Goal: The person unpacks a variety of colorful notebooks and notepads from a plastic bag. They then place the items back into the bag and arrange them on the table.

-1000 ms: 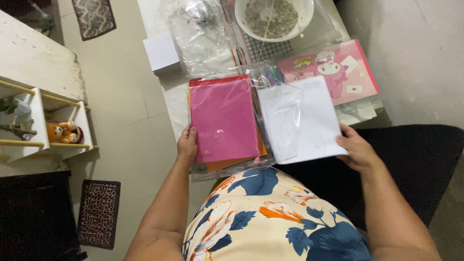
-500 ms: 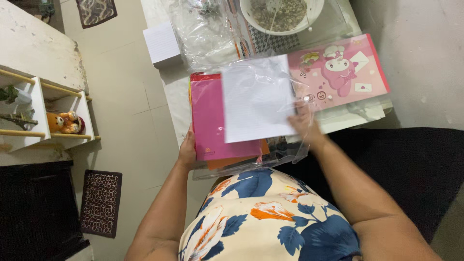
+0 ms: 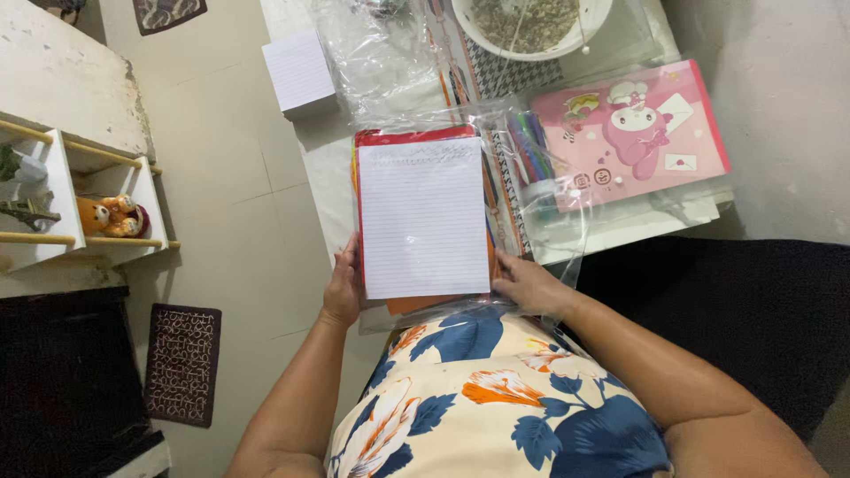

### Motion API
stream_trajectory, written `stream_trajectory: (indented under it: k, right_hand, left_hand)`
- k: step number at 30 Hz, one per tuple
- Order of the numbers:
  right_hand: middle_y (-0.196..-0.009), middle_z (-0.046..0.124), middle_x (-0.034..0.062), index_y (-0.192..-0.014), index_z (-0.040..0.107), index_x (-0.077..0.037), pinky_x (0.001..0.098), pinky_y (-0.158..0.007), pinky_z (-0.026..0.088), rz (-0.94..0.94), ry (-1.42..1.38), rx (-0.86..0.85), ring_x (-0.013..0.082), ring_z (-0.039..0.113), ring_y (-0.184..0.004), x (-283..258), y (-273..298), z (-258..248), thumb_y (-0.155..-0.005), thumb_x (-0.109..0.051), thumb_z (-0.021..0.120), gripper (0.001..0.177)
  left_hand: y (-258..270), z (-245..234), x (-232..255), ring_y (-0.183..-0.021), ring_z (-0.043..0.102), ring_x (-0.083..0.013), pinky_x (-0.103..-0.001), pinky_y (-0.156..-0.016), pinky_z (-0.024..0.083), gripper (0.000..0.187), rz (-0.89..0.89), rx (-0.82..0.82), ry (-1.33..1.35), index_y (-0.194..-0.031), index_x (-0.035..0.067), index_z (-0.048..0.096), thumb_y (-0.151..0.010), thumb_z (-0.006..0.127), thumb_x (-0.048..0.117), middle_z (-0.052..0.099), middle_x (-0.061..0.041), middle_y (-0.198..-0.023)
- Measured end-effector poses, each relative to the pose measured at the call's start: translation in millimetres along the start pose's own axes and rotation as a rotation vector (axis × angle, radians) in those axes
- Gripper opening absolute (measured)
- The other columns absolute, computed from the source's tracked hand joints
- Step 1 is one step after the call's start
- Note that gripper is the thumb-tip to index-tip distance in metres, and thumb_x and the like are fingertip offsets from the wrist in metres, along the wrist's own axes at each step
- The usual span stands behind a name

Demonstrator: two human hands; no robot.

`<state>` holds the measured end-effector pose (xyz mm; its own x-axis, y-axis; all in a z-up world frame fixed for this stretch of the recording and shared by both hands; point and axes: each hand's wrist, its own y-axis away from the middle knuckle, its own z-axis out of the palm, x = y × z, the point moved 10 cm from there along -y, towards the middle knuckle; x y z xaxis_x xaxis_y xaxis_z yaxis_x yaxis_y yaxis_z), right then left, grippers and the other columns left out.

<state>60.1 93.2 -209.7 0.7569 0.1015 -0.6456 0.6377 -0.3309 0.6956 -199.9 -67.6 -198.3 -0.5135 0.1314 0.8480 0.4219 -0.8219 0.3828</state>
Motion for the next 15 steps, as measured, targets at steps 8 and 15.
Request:
stream_trajectory:
  k: [8,15]
  right_hand:
    - [-0.140,0.062,0.0101,-0.160,0.019,-0.010,0.0288,-0.104,0.050,-0.104,-0.625,-0.258,0.0143,0.061,-0.122,-33.4,-16.8,24.6,-0.090,-0.001,0.063,0.083]
    - [-0.114,0.076,0.0152,-0.141,0.056,-0.005,0.0358,-0.084,0.062,-0.032,-0.188,-0.001,0.0246,0.073,-0.094,-29.7,-18.7,-7.4,-0.097,-0.017,0.060,0.045]
  left_hand:
    - [-14.5,-20.1,-8.9,-0.142,0.040,-0.0236,-0.038,-0.117,0.032,0.084,-0.072,0.028,0.051,-0.162,0.005,0.022,-0.099,0.033,0.061,0.039,-0.013,-0.160]
    - [-32.0,-30.3,-10.3,-0.154,0.026,-0.0295,-0.037,-0.123,0.021,0.079,0.202,0.138,-0.535,-0.160,-0.006,0.013,-0.107,0.045,0.042,0.026,-0.021,-0.167]
